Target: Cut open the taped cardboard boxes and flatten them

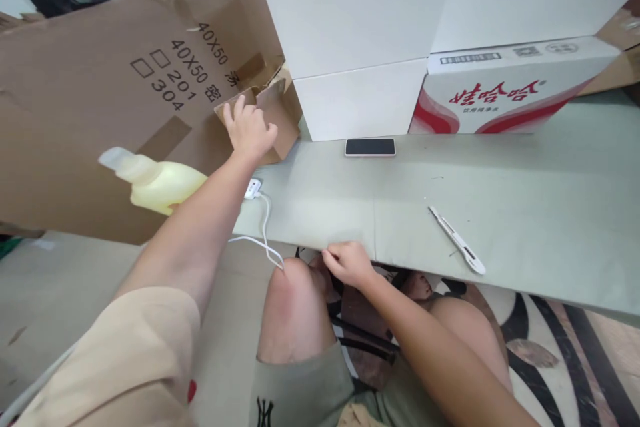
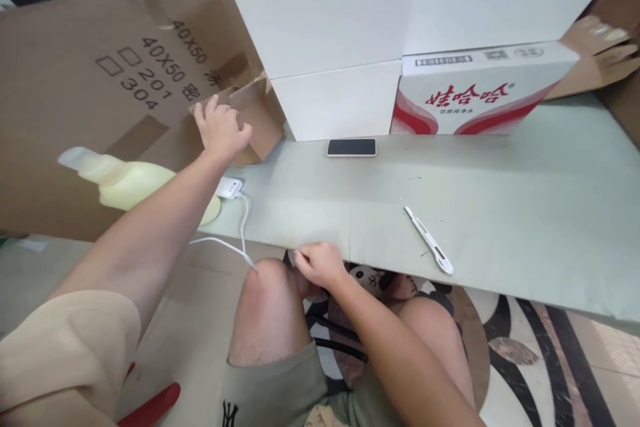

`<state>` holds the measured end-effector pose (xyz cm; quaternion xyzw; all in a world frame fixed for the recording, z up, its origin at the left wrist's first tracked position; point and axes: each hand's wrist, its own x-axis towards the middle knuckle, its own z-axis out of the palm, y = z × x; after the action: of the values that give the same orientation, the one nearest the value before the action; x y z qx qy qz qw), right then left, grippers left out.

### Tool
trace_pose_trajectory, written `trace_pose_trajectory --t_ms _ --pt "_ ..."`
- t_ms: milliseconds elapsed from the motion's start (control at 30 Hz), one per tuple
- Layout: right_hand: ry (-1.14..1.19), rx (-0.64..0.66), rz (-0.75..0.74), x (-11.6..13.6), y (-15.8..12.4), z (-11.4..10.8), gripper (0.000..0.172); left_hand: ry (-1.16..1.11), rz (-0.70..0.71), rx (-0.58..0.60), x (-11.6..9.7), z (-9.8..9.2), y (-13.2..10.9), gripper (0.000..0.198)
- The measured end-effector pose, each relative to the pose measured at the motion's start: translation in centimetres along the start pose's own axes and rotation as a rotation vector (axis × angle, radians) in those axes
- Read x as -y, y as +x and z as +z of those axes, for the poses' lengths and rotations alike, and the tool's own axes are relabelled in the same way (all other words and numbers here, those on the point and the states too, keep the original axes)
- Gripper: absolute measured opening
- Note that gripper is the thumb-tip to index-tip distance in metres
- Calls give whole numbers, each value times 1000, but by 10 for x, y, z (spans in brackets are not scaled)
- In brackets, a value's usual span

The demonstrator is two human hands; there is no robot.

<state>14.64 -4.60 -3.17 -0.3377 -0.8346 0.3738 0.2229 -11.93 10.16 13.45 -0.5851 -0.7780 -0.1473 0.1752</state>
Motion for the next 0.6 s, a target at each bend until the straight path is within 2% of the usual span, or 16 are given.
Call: trace_pose_trajectory --t_ms 67,133,267,433,533,600 --pt "22 -44 -17 -2 -12 -7 39 -39 62 -31 -12 -13 -23 44" --pt "48 -108 -27 -4 -21 -16 41 -137 77 -77 -33 -21 -46 43" --pt "95 -297 0 -8 -33 -39 44 -320 90 -125 -99 -25 -87 42" --pt "144 -571 72 -17 -43 -71 41 -405 145 -28 -185 -36 -123 40" --pt "164 -727 107 -31 -48 -85 26 -407 145 19 -223 -52 -158 44" --pt "194 -795 93 -44 -53 -92 23 -446 147 30 -240 -61 -192 48"
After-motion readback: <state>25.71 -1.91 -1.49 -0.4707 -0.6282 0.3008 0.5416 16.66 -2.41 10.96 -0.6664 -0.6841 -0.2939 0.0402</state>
